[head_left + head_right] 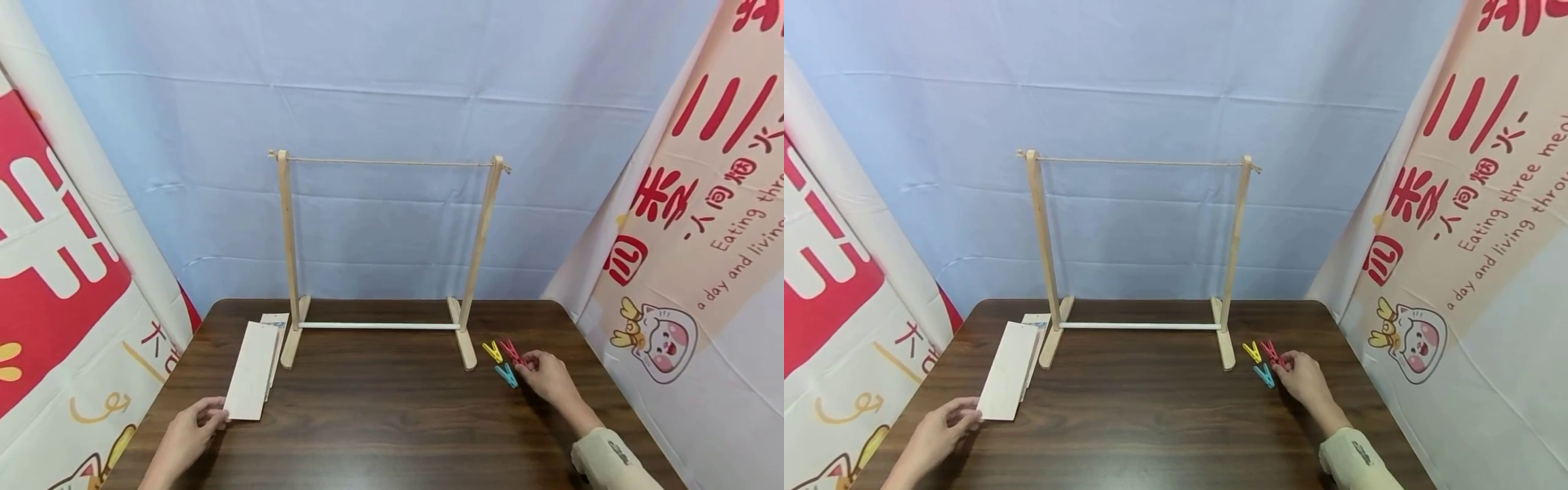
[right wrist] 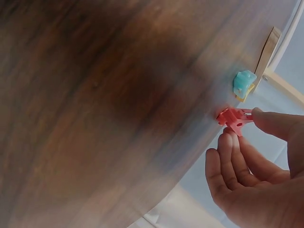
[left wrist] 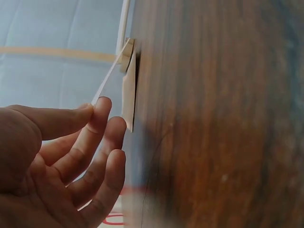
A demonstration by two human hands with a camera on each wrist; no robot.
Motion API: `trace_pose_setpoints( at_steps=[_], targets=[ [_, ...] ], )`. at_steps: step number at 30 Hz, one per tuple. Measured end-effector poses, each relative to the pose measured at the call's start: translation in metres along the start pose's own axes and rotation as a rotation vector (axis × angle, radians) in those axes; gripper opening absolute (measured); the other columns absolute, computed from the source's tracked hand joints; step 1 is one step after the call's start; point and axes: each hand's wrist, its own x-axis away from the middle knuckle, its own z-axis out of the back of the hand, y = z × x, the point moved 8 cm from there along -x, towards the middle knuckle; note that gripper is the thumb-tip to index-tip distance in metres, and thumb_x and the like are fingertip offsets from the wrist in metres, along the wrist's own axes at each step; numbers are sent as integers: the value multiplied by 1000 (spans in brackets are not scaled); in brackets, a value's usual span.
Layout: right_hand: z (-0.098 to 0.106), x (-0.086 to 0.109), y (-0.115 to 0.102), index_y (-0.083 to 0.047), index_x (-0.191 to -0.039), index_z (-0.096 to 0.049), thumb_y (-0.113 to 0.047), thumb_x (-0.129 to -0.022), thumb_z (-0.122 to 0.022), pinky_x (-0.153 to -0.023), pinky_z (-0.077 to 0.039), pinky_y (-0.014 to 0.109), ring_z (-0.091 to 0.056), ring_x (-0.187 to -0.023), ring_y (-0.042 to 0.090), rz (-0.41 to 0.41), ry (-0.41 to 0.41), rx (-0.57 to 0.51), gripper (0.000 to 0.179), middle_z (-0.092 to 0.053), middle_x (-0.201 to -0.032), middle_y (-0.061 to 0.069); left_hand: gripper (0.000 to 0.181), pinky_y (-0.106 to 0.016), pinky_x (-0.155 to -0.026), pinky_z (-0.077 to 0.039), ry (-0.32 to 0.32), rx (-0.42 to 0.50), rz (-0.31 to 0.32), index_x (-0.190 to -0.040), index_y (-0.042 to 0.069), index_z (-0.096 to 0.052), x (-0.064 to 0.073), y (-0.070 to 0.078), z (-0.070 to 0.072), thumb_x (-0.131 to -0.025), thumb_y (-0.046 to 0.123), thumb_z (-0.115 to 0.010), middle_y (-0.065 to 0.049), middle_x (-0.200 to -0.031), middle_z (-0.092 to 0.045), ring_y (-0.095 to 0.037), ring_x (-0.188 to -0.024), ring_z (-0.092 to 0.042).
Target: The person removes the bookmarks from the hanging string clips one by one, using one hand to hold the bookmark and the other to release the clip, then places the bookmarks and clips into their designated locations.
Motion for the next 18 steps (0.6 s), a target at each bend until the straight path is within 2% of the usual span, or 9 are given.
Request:
trace_pose_setpoints(
  at_steps=[7, 18],
  targets=[
    [-4, -2, 2, 10, -108, -72, -14, -100, -76, -71, -54, 42, -63, -78, 20, -21, -27, 15, 26, -70, -87, 9, 34, -26, -77, -49, -16, -2, 1, -132, -4, -69, 0, -1, -4, -104, 14, -72, -1, -96, -81, -8, -84, -74],
    [-11, -6, 7, 11, -109, -72, -14, -99, -75, -70, -54, 42, -64, -77, 22, -33, -62, 19, 28, -70, -87, 11, 34, -36, -81, -53, -30, -36, -6, -131, -5, -70, 0, -5, -6, -104, 15, -71, -1, -95, -81, -13, -86, -74]
  ],
)
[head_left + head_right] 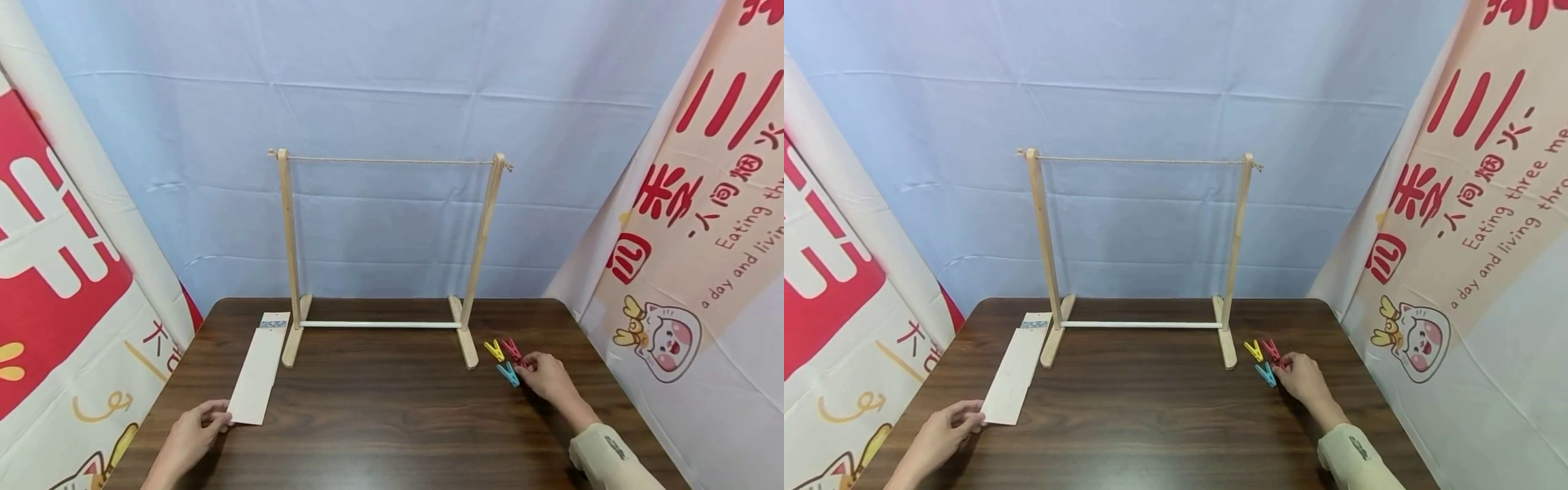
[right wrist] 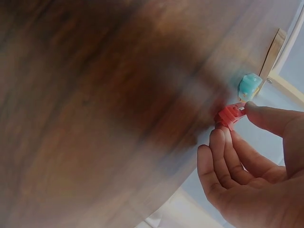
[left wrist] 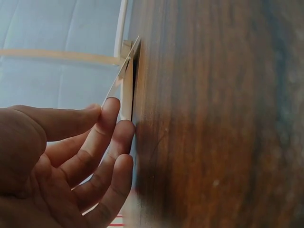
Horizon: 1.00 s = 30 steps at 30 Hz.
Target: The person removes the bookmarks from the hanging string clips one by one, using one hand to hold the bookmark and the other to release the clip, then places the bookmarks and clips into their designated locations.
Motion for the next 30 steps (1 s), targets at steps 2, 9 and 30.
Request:
trace_pose_setpoints(
  at_steps=[2, 9, 30],
  targets=[
    [-1, 0, -1, 12, -110, -71, -14, -100, -75, -69, -54, 41, -63, -76, 21, 2, -9, 0, 28, -70, -87, 11, 33, -36, -82, -52, 3, -2, 7, -131, -4, -70, 1, 0, 0, -104, 15, -71, 0, -95, -81, -13, -86, -74],
    [0, 0, -2, 13, -112, -70, -13, -100, -74, -66, -51, 39, -61, -73, 21, -10, -20, 1, 30, -68, -85, 11, 34, -36, -79, -52, 10, 0, 17, -130, -5, -70, 1, 2, 1, -103, 16, -71, -2, -95, -81, -17, -89, -75],
    [-2, 6, 1, 14, -114, -69, -15, -101, -73, -69, -54, 43, -62, -75, 22, -5, 3, 16, 32, -68, -86, 11, 32, -56, -82, -53, 33, -76, 45, -121, -2, -74, 3, 4, 5, -103, 24, -71, 0, -93, -75, -21, -86, -68]
  ],
)
